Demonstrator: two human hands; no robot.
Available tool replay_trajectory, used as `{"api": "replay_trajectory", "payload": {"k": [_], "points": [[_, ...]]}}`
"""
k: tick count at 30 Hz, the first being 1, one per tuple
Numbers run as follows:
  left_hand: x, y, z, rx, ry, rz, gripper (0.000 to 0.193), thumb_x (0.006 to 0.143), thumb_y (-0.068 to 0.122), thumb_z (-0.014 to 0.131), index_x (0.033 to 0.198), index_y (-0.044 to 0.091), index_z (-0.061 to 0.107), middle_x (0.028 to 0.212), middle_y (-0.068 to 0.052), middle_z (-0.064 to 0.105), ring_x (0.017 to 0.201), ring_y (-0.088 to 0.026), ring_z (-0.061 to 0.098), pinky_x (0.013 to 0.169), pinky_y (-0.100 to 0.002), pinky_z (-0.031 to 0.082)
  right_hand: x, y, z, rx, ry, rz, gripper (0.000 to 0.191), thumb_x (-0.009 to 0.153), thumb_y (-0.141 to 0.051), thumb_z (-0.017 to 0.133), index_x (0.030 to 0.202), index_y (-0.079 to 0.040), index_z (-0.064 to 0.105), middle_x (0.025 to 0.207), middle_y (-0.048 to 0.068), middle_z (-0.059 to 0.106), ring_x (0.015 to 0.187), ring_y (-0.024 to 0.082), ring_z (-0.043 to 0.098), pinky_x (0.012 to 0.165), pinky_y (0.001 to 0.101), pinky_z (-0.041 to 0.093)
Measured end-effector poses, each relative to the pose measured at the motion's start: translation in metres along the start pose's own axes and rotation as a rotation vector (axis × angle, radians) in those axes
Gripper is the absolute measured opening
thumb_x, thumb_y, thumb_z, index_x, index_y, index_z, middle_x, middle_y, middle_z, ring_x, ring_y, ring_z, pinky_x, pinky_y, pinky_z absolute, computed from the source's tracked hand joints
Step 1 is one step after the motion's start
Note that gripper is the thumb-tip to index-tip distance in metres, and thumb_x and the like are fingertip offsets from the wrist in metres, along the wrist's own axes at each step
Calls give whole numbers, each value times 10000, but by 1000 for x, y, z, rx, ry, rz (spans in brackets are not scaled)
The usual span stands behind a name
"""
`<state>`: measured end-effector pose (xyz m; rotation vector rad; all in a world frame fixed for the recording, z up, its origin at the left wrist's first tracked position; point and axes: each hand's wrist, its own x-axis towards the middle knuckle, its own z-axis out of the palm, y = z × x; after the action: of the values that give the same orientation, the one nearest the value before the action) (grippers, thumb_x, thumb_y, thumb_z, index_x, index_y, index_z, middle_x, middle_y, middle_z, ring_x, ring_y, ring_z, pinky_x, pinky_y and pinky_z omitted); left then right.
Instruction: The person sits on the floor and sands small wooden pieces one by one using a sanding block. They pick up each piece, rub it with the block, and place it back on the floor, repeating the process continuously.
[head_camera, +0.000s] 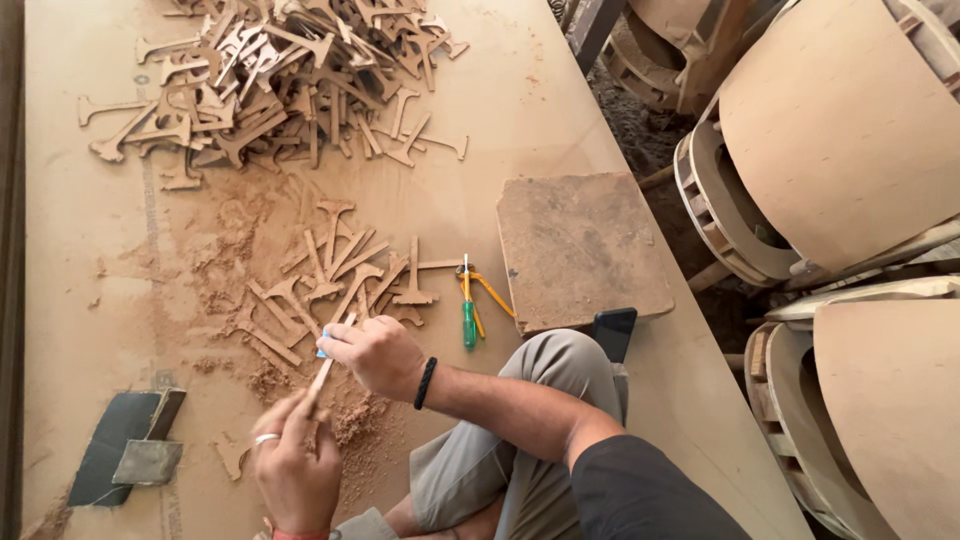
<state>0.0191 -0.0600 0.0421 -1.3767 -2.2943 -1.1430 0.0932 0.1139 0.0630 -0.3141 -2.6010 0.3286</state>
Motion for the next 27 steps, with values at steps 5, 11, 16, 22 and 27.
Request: {"api": "replay_trajectory", "payload": {"k": [5, 11, 16, 22, 27], "points": [[-16, -10, 14, 20, -29, -271, 147, 941, 104, 757, 1081, 76, 791, 939, -128, 740, 815, -267, 697, 740, -367, 546, -13, -23, -4, 49, -9, -61, 316, 934, -92, 589, 1225, -84, 711, 1315, 115, 701, 746, 215, 646, 723, 369, 501], [-21, -7, 17, -170, -10, -530, 111, 935, 112, 765, 1015, 40, 791, 845, -115, 754, 733, -194, 700, 700, -317, 534, -17, -3, 7, -94, 63, -129, 456, 867, -51, 586, 1310, -66, 692, 1360, 161, 672, 755, 217, 635, 659, 362, 481], [-17, 2, 18, -409, 14, -722, 105, 941, 89, 738, 994, 7, 775, 792, -64, 760, 695, -100, 663, 655, -258, 520, -31, 12, 31, 18, 82, -37, 486, 847, -22, 593, 1323, -62, 684, 1387, 165, 668, 822, 238, 637, 748, 379, 529], [-28, -7, 23, -631, 49, -804, 129, 962, 75, 714, 1028, -27, 755, 829, -25, 728, 733, -64, 626, 665, -219, 513, -30, 14, 35, -2, 124, -141, 475, 921, -2, 577, 1392, -47, 624, 1443, 145, 628, 1112, 232, 689, 892, 360, 549], [-34, -18, 36, -834, 105, -824, 126, 954, 38, 711, 1030, -58, 744, 856, -33, 718, 737, -75, 631, 662, -208, 514, -28, 14, 27, 15, 131, -105, 525, 869, -6, 581, 1393, -3, 619, 1476, 204, 600, 1036, 275, 680, 892, 359, 560]]}}
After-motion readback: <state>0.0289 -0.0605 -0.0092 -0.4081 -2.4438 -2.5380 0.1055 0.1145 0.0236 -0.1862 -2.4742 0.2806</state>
